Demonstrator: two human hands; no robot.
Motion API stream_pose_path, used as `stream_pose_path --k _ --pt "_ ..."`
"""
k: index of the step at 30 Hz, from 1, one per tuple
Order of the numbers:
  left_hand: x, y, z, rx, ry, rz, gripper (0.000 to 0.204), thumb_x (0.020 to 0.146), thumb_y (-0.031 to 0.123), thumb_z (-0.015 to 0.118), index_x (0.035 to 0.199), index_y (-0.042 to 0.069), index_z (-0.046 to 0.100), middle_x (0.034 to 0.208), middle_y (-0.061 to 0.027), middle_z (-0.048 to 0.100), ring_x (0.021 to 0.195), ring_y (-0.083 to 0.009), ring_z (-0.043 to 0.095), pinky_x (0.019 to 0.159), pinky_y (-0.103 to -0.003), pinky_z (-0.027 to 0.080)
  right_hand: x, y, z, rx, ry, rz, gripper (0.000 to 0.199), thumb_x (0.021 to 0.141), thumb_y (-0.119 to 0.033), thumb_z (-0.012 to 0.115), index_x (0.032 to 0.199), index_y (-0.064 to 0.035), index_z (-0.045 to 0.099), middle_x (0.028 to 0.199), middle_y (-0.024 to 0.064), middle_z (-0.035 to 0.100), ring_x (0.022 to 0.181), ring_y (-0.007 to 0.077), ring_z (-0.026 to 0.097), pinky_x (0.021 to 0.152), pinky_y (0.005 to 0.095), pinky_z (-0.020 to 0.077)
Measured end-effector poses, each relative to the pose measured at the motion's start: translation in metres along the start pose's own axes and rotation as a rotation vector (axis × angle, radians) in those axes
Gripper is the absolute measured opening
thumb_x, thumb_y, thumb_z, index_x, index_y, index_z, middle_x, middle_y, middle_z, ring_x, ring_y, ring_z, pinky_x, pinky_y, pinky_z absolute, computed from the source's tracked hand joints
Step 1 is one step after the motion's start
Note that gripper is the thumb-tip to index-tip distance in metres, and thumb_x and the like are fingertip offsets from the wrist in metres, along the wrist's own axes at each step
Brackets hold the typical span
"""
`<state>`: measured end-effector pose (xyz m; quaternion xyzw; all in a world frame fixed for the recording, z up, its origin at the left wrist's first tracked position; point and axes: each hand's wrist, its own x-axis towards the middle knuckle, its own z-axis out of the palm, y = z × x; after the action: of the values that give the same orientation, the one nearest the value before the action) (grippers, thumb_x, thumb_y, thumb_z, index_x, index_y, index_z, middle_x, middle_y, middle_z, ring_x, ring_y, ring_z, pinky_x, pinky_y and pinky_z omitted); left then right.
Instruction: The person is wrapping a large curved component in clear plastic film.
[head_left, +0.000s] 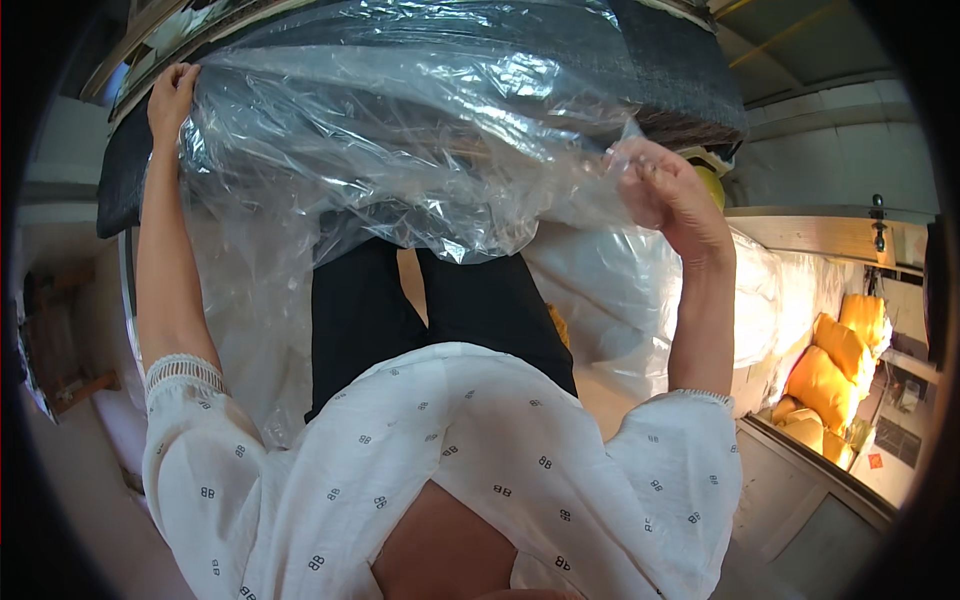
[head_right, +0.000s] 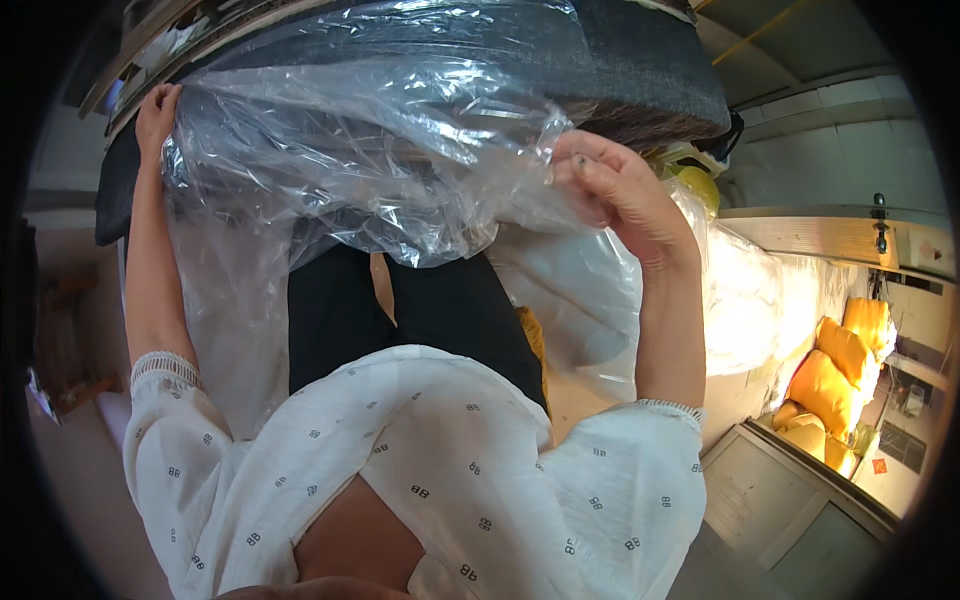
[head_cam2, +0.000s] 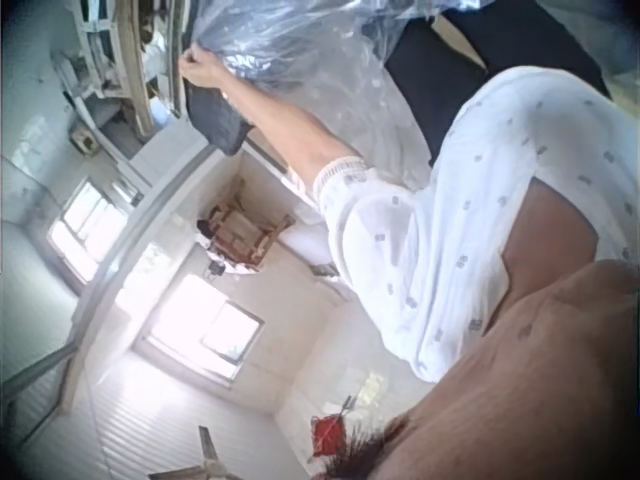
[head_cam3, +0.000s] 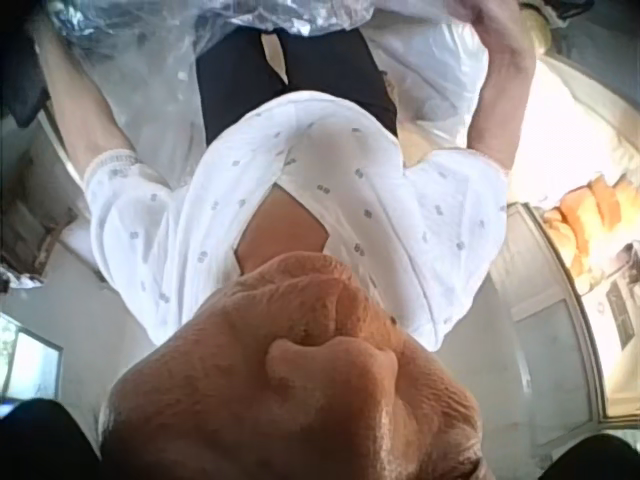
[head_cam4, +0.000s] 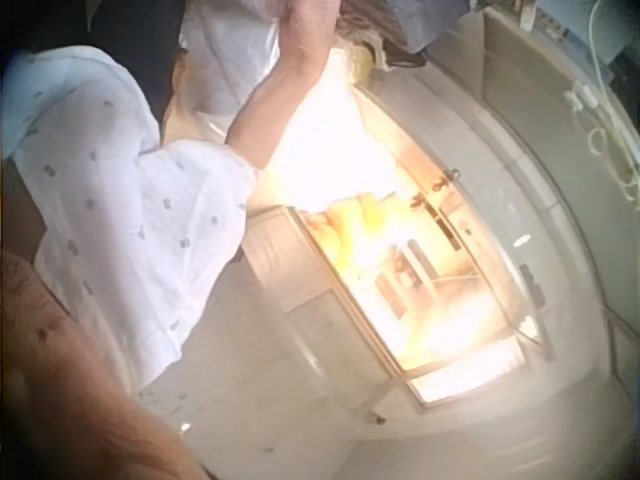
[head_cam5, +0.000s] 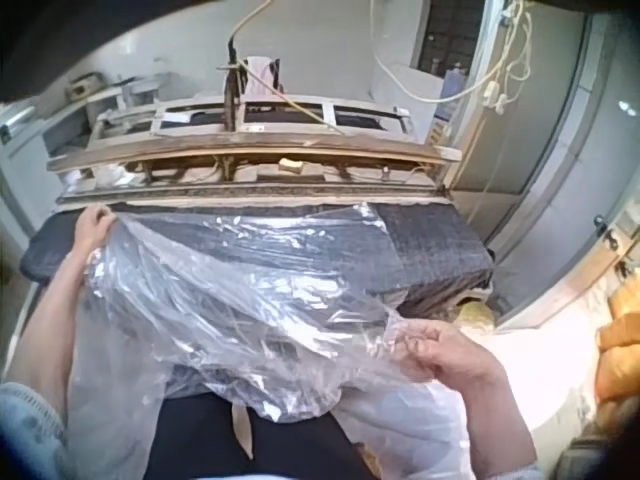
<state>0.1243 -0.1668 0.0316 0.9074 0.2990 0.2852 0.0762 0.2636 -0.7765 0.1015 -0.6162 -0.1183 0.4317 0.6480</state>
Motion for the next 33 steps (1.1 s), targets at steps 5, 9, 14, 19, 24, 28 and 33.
stream_pose_path --k 5,9,14,19,24,28,33 --pt "-0.001 0.006 0.001 -0.082 -0.007 -0.041 0.036 0.083 0.04 0.06 0.095 0.006 0.063 0.088 -0.008 0.062 0.08 -0.0204 0.06 0.073 -0.03 0.044 0.014 -0.012 -0.011 0.009 0.007 -0.137 0.035 0.084 -0.04 0.064 0.096 -0.0072 0.06 0.063 -0.0082 0.039 0.051 0.0021 0.028 0.044 0.019 0.0208" --pt "-0.001 -0.001 0.003 -0.166 -0.01 -0.061 0.035 0.083 0.039 0.062 0.095 0.005 0.063 0.084 -0.0048 0.061 0.076 -0.0148 0.057 0.071 -0.027 0.043 0.031 -0.034 -0.014 0.168 0.116 -0.109 0.033 0.084 -0.037 0.065 0.095 -0.0063 0.063 0.061 -0.009 0.035 0.051 0.0018 0.025 0.045 0.0196 0.0183" --pt "-0.006 0.0 0.003 -0.267 -0.016 -0.08 0.031 0.083 0.034 0.064 0.093 0.005 0.062 0.079 -0.0008 0.057 0.071 -0.0097 0.052 0.068 -0.023 0.041 0.077 -0.048 -0.024 -0.361 0.438 -0.379 0.025 0.085 -0.03 0.063 0.087 -0.0048 0.068 0.063 -0.006 0.053 0.056 0.0052 0.045 0.05 0.0217 0.0335" --pt "-0.005 0.012 0.003 -0.519 -0.091 -0.034 0.017 0.083 0.019 0.065 0.088 0.004 0.06 0.077 0.0049 0.05 0.069 -0.0052 0.045 0.063 -0.018 0.036 0.155 -0.055 -0.065 -1.103 0.722 -0.647 0.021 0.079 -0.028 0.063 0.089 -0.0103 0.07 0.073 0.0094 0.067 0.068 0.02 0.064 0.062 0.0317 0.0478" --pt "-0.034 0.042 -0.038 -0.432 0.04 0.013 0.016 0.083 0.018 0.067 0.089 0.006 0.059 0.078 0.0045 0.049 0.069 -0.0054 0.044 0.064 -0.018 0.036 0.204 -0.052 -0.06 -1.444 0.911 -0.51 0.025 0.076 -0.033 0.058 0.084 -0.0112 0.067 0.077 0.0122 0.066 0.075 0.0339 0.063 0.065 0.0413 0.0489" --pt "-0.082 0.044 -0.127 -0.266 0.129 0.07 0.013 0.085 0.01 0.064 0.099 0.008 0.061 0.085 0.0021 0.054 0.075 -0.0062 0.049 0.071 -0.019 0.04 0.205 -0.053 -0.04 -1.344 0.74 -0.514 0.023 0.075 -0.032 0.059 0.08 -0.0104 0.065 0.074 0.012 0.066 0.073 0.032 0.063 0.063 0.0393 0.0487" --pt "-0.144 0.055 -0.168 -0.044 -0.033 0.217 0.003 0.081 0.001 0.062 0.083 0.002 0.06 0.083 -0.0006 0.05 0.076 -0.0097 0.048 0.069 -0.02 0.038 0.209 -0.056 -0.072 -1.257 0.549 -0.569 0.038 0.072 -0.033 0.069 0.097 -0.0061 0.059 0.075 0.0064 0.056 0.072 0.0207 0.056 0.066 0.0325 0.0444"
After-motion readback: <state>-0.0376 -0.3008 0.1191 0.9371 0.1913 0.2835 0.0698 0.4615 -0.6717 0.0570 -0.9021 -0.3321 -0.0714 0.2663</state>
